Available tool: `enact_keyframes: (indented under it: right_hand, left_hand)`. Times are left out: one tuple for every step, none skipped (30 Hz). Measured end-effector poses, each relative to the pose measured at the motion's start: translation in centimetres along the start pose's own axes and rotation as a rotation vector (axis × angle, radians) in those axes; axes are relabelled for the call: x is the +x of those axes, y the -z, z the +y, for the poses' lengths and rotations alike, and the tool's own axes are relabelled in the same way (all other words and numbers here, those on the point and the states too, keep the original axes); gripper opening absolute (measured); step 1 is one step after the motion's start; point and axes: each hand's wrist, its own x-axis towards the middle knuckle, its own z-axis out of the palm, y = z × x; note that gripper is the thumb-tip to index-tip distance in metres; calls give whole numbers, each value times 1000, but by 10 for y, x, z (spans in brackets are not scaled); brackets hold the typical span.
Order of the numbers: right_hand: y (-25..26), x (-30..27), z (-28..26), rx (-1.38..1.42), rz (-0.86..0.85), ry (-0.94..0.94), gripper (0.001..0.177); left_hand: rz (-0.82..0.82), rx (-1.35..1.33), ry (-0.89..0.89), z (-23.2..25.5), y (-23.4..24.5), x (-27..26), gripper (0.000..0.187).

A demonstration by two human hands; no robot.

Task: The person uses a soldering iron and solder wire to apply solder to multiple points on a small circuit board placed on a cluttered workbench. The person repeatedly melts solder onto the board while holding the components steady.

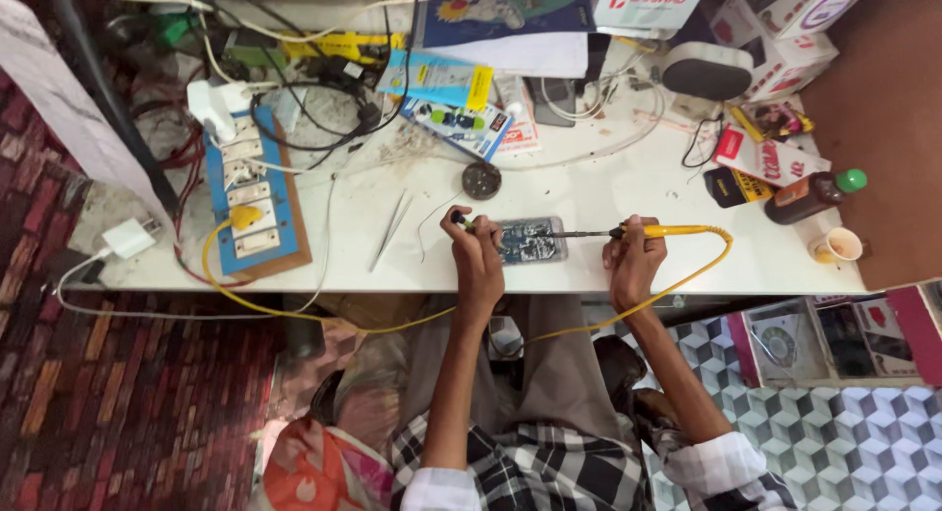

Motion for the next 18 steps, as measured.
enact_keyframes:
  right_hand:
    - [0, -3, -1, -11, -1, -3, 22]
    - [0, -6, -1, -21, -1, -6, 21]
    - [-1, -7, -2, -46, 8, -5, 20]
    - [-3, -9, -3, -71, 17, -4, 20]
    - [-4, -9, -5, -97, 26, 0, 20]
    - [-5, -9, -8, -109, 8, 13, 20]
    - [-5, -10, -9, -120, -9, 20, 21]
    - [-6, -12, -11, -131, -27, 28, 22]
    - [-8, -13, -12, -158, -26, 35, 22]
    - [-10, -15, -13, -185, -26, 43, 23]
    - [-10, -17, -14, -214, -24, 49, 23]
    - [-11, -19, -15, -225, -21, 56, 23]
    - [-12, -19, -16, -236, -18, 65, 24]
    - [-13, -19, -17, -248, -15, 74, 24]
    - [-13, -20, -17, -258, -16, 83, 24]
    - [-13, -20, -18, -268, -16, 92, 24]
    - [-14, -20, -19, -276, -17, 102, 25]
    - [-15, -21, -19, -273, -31, 97, 24]
  left_hand:
    - [-3, 0, -5, 1, 1, -2, 21]
    - [3, 1, 5, 1, 1, -3, 21]
    - [6, 2, 12, 2, 2, -4, 21]
    - [10, 3, 20, 2, 2, -4, 22]
    - [6, 2, 11, 3, 2, -3, 21]
    - [2, 1, 2, 2, 1, -2, 21]
    - [-1, 2, -4, 2, 2, -2, 20]
    - [0, -1, 0, 2, 2, -3, 21]
    - [2, -3, 0, 2, 2, -3, 21]
    - [4, -4, 0, 2, 2, -2, 21]
    - [-1, 0, -6, 1, 3, -3, 20]
    - [-5, 4, -13, 1, 3, -4, 20]
    - [-9, 8, -21, 1, 2, -4, 20]
    - [-4, 5, -15, 1, 2, -4, 20]
    - [1, 3, -9, 1, 2, -4, 21]
    - [7, 0, -4, 1, 2, -5, 21]
    - [4, 7, 7, 2, 3, -5, 21]
    - [1, 15, 18, 2, 3, -5, 21]
